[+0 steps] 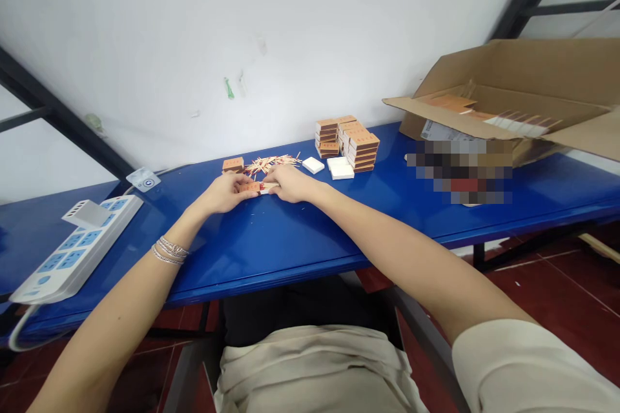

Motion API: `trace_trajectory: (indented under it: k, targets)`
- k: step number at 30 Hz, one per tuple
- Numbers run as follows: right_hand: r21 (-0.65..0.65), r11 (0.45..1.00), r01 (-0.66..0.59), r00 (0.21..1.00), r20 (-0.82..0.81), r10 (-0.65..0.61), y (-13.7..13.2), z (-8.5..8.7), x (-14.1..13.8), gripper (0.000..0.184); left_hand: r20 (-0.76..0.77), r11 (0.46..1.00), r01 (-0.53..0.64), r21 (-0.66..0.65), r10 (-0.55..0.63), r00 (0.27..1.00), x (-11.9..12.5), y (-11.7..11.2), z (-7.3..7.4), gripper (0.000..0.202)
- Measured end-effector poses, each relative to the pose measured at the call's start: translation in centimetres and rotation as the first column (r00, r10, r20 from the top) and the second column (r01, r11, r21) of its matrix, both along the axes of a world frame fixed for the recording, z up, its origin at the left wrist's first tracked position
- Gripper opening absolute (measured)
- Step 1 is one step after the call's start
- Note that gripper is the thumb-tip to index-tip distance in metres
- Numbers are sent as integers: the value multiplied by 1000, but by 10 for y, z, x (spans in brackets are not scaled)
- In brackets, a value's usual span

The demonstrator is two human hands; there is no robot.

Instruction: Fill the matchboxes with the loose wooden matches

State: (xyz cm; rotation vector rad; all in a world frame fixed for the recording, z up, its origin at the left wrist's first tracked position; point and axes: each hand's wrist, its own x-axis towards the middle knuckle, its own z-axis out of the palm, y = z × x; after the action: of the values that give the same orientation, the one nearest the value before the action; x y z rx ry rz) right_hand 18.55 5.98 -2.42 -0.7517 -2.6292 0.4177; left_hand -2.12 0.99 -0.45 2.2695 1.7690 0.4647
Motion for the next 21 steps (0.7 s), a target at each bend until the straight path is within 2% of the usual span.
trace_trajectory:
  k: [6, 11, 21]
  targets:
    - [0, 997, 71, 997, -30, -71, 2, -2, 2, 24, 16, 1000, 7, -5, -7, 1000, -2, 3, -1, 41]
    - [1, 999, 43, 998, -43, -43, 1, -3, 0, 26, -10, 1000, -6, 22, 6, 1000, -4, 4, -2, 44]
    - [68, 996, 59, 998, -32, -57, -2, 0, 1, 23, 37, 997, 5, 80, -8, 999, -6, 10, -14, 47]
